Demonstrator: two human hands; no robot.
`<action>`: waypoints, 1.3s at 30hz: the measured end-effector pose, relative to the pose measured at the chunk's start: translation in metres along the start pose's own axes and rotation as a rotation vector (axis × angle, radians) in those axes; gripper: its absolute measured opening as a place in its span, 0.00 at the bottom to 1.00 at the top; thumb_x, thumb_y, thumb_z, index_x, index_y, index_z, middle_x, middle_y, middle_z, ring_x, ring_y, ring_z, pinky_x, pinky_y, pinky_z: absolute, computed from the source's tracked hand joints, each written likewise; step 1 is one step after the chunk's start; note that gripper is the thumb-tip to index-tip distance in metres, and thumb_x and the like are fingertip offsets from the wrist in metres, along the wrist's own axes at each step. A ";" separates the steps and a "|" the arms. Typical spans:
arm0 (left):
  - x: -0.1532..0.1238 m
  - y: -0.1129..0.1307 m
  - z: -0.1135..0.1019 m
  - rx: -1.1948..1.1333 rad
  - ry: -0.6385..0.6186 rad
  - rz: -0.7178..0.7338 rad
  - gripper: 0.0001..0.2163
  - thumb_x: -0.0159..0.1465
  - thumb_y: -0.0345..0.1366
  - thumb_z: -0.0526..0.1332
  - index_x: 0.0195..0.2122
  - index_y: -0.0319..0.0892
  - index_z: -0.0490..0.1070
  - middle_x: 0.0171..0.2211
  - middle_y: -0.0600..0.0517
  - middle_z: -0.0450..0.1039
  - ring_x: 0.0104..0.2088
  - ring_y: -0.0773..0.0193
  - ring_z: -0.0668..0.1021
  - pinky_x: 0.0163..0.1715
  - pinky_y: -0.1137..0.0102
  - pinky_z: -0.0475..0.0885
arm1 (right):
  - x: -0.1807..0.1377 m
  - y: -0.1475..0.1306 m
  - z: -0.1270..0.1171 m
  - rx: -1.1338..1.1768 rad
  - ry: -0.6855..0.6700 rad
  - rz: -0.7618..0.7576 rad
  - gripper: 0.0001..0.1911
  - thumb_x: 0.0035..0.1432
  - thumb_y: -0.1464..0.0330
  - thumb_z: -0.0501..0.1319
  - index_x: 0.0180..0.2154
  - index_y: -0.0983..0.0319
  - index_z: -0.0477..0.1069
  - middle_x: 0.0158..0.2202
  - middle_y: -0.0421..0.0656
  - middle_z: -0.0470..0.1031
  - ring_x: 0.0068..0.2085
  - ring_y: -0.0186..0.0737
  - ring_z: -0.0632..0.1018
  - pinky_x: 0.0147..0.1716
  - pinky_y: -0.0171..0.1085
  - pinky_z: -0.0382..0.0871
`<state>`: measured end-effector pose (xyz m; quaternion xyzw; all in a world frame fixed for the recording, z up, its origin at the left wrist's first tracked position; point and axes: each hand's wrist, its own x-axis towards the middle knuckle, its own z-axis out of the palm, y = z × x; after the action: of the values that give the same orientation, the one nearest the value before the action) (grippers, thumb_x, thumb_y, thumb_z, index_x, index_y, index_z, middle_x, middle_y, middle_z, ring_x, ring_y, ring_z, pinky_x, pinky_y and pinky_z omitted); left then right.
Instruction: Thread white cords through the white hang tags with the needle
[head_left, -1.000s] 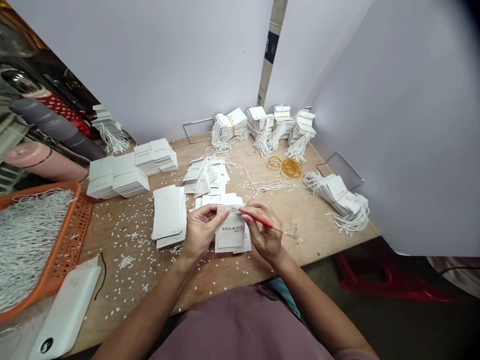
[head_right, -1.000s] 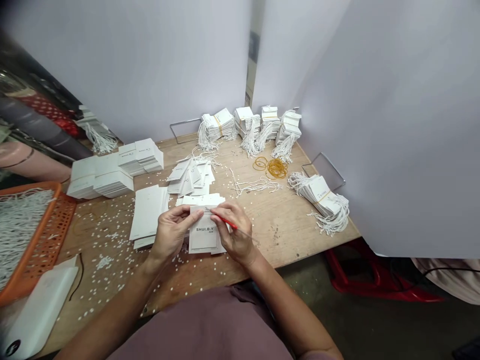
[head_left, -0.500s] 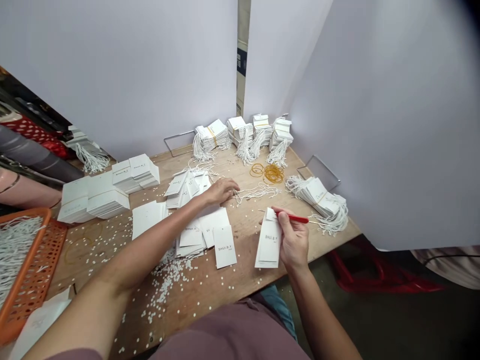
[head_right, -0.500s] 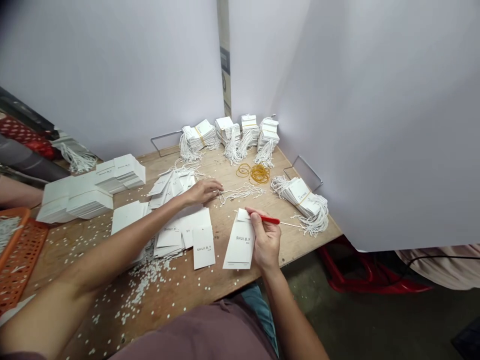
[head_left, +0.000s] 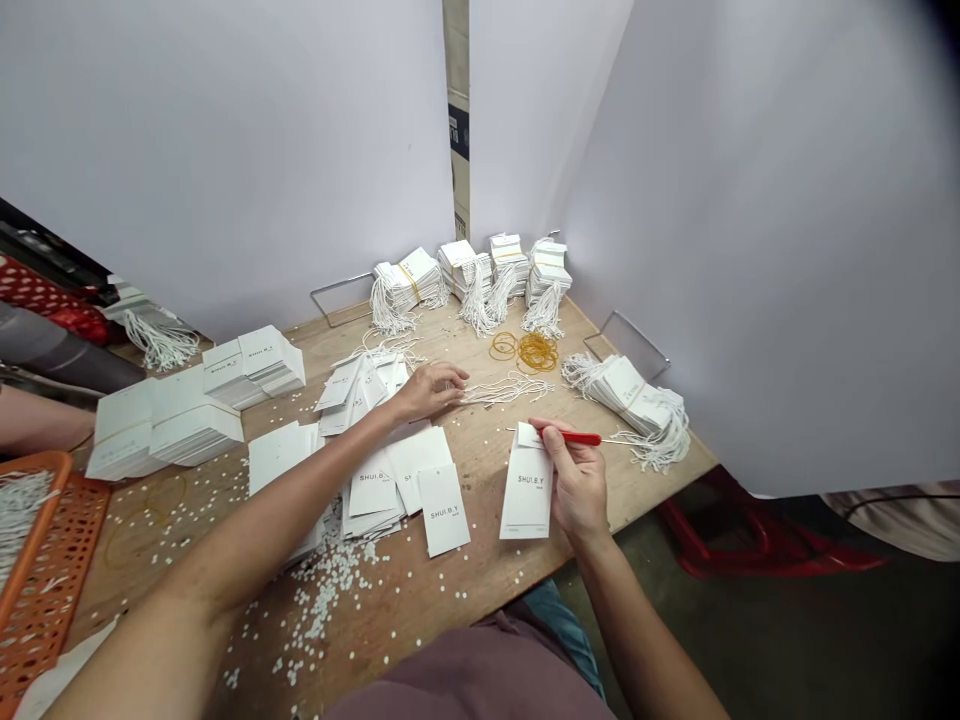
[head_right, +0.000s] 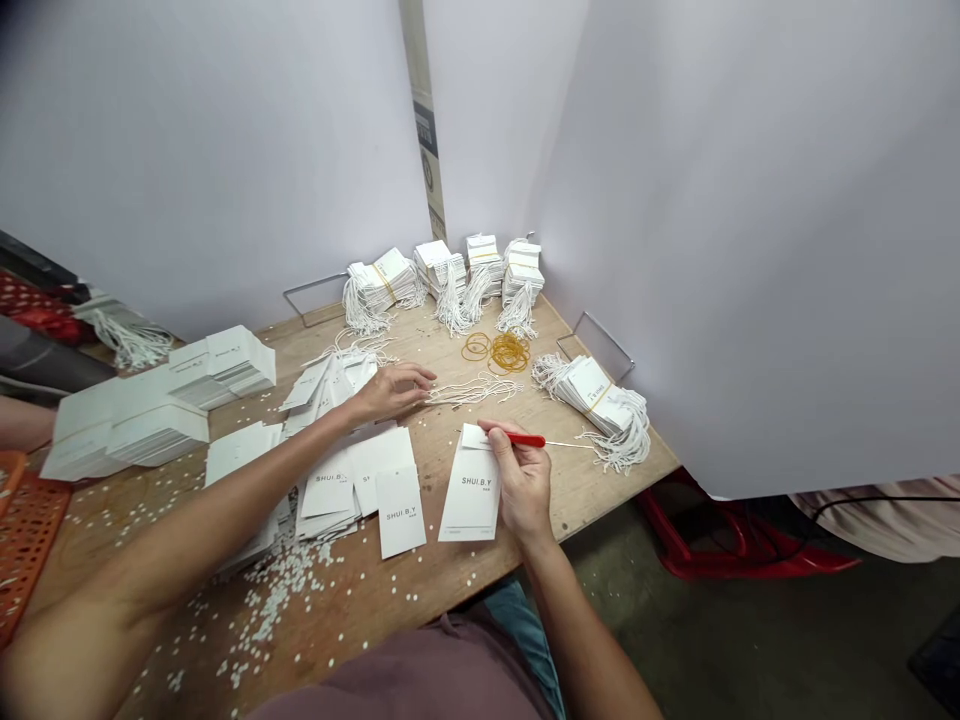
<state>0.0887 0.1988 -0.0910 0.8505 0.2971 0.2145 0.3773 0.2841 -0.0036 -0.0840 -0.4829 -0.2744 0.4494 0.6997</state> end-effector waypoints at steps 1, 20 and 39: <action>-0.004 0.004 -0.003 -0.048 0.038 -0.033 0.08 0.61 0.39 0.66 0.34 0.39 0.77 0.46 0.43 0.78 0.47 0.55 0.78 0.52 0.59 0.68 | 0.002 -0.001 0.002 0.005 0.003 -0.013 0.12 0.58 0.58 0.68 0.39 0.59 0.82 0.38 0.44 0.82 0.37 0.39 0.79 0.34 0.35 0.72; -0.054 0.085 -0.016 -0.707 0.359 -0.280 0.10 0.54 0.38 0.72 0.33 0.39 0.76 0.29 0.54 0.72 0.27 0.72 0.69 0.28 0.74 0.62 | 0.047 -0.022 0.070 0.555 -0.307 0.297 0.11 0.49 0.63 0.75 0.32 0.62 0.80 0.29 0.37 0.80 0.31 0.37 0.81 0.44 0.44 0.80; -0.067 0.089 -0.018 -0.947 0.273 -0.398 0.11 0.50 0.37 0.76 0.32 0.37 0.80 0.29 0.53 0.75 0.28 0.72 0.71 0.30 0.75 0.63 | 0.047 -0.001 0.085 0.364 -0.246 0.264 0.12 0.46 0.62 0.76 0.31 0.62 0.81 0.30 0.40 0.82 0.31 0.36 0.80 0.34 0.33 0.76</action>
<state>0.0600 0.1156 -0.0202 0.4785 0.3698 0.3584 0.7113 0.2359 0.0745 -0.0527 -0.3222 -0.2064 0.6344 0.6716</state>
